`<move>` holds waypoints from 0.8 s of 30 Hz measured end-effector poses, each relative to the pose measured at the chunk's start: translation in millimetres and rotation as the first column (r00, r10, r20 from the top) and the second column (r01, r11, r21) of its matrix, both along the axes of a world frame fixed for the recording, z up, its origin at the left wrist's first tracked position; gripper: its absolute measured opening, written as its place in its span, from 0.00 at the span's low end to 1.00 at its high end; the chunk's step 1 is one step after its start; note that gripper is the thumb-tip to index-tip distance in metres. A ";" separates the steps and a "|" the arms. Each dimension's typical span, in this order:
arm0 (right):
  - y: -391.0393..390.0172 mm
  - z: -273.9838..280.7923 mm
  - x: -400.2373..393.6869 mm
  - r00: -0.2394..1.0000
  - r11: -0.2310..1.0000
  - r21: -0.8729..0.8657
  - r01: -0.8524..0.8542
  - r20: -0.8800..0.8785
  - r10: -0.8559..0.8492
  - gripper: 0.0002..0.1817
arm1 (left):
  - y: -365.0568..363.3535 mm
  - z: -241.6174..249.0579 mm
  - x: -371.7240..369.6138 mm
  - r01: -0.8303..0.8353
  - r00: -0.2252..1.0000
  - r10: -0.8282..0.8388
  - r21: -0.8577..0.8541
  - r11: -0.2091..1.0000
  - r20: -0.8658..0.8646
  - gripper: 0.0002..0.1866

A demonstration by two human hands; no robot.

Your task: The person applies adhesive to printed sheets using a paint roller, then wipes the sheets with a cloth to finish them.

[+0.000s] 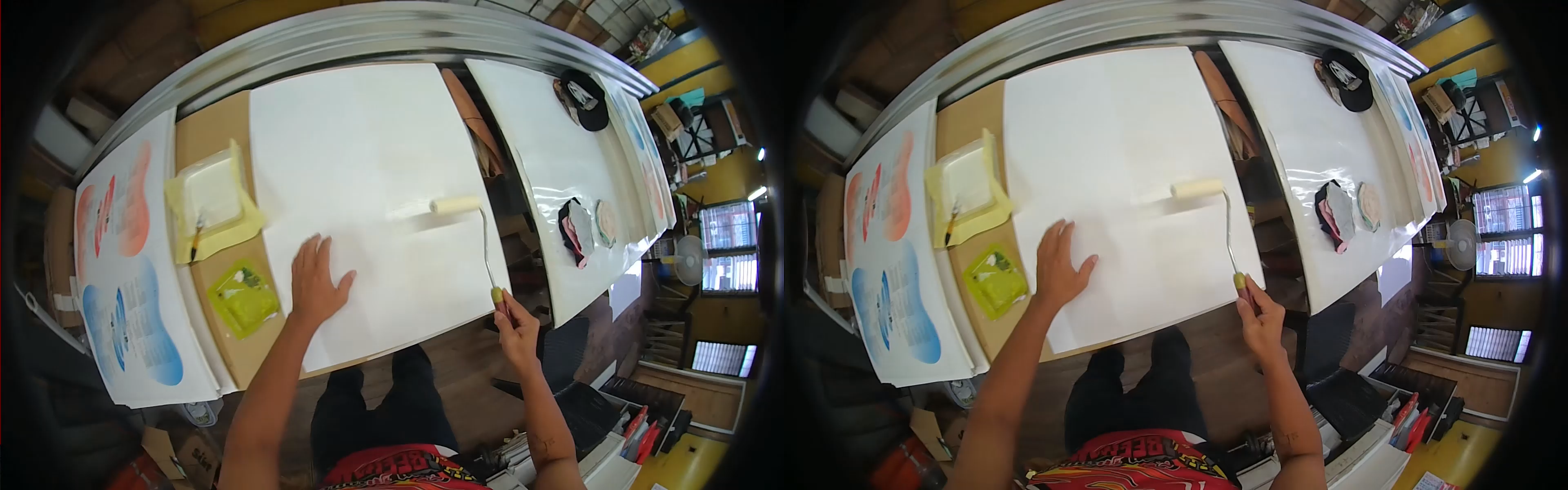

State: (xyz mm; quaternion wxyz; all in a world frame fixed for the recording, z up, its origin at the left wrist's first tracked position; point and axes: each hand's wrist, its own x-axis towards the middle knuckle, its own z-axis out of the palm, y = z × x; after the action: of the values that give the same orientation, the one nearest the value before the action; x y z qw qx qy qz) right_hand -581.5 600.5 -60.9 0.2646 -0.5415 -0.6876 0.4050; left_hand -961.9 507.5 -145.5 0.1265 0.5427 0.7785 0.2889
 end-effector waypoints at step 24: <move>382.9 -8.7 -246.6 0.937 0.976 0.101 -0.195 0.314 0.155 0.17 | 72.1 -21.0 -13.2 -0.062 0.968 -0.031 -0.353 0.934 -0.251 0.49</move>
State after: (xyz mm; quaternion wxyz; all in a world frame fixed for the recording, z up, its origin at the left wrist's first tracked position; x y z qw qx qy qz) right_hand -828.1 983.4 -69.6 0.1533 -0.5156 -0.7904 0.2931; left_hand -975.1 579.7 -166.5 0.1207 0.5366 0.8320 0.0722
